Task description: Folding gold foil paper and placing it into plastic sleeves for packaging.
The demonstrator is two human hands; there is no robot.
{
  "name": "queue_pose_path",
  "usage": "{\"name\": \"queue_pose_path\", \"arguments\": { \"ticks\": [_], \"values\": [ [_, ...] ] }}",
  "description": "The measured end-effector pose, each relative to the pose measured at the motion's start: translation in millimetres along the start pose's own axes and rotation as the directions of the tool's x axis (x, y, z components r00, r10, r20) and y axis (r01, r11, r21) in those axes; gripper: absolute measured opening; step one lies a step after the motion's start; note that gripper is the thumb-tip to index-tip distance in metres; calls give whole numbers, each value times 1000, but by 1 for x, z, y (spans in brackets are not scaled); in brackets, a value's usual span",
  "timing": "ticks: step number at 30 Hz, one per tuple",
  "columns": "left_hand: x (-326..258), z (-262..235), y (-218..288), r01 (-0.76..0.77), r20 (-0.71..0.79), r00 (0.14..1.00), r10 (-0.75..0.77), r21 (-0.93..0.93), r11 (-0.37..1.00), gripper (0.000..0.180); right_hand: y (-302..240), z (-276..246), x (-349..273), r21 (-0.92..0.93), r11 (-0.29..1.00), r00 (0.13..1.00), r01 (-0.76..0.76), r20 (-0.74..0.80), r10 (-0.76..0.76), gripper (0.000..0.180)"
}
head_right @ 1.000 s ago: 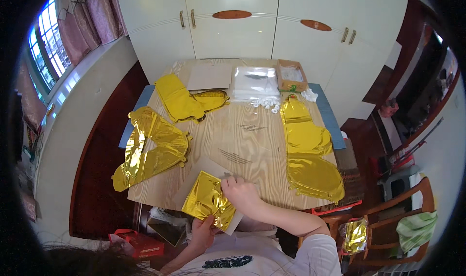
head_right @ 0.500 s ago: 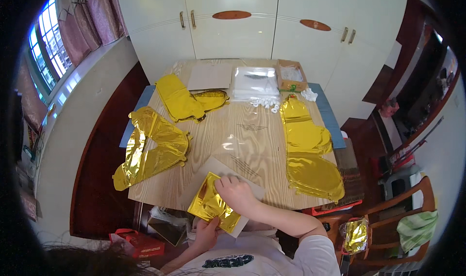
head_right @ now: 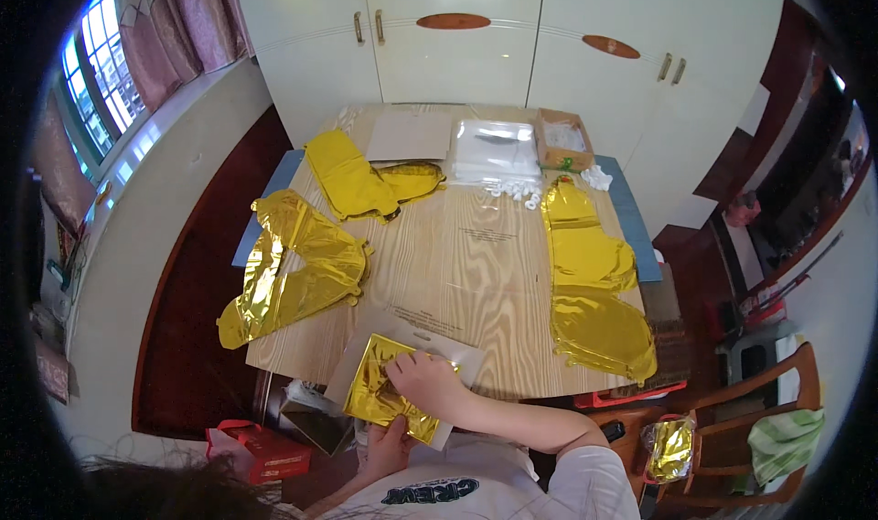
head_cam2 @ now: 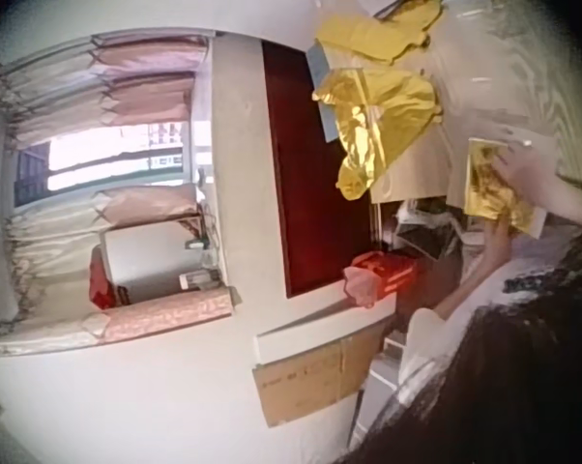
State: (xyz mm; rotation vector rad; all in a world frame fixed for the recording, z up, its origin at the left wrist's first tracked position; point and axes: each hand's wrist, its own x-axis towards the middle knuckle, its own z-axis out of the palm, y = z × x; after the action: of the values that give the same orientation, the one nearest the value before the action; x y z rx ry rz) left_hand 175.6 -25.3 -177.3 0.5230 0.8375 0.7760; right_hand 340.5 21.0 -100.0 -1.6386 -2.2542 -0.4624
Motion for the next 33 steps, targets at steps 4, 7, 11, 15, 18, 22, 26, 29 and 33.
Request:
{"name": "queue_pose_path", "arguments": {
  "ticks": [4,7,11,15,18,22,26,29,33],
  "values": [
    [-6,0,-4,15,-35,999,-15,-16,1000,28,-13,5,-5,16,999,999,37,22,-37,14],
    [-3,-1,-7,13,-50,999,-13,-13,1000,26,-16,14,-9,26,999,998,46,30,-46,14],
    [-8,6,-1,-16,-85,996,11,-51,999,22,-15,13,-12,51,999,999,13,30,-15,15],
    [-4,-2,-1,-23,-77,997,19,-48,999,17,-12,7,-25,31,999,994,-16,105,13,15],
    [-2,4,1,13,-64,998,-18,-76,997,14,-15,4,-31,57,998,989,3,145,-11,16],
    [5,1,-1,41,-36,999,-39,43,998,16,-15,-1,-33,96,995,986,-20,166,3,17],
    [-2,1,5,133,-64,990,-127,84,988,19,-10,-1,-33,104,992,981,-73,189,52,17],
    [-7,-13,9,95,-79,993,-90,64,993,21,-5,-3,-37,70,995,978,-73,202,57,17],
    [-4,-27,9,2,-86,996,10,142,990,20,-7,3,-32,106,990,985,-96,153,79,17]
  ]
}}
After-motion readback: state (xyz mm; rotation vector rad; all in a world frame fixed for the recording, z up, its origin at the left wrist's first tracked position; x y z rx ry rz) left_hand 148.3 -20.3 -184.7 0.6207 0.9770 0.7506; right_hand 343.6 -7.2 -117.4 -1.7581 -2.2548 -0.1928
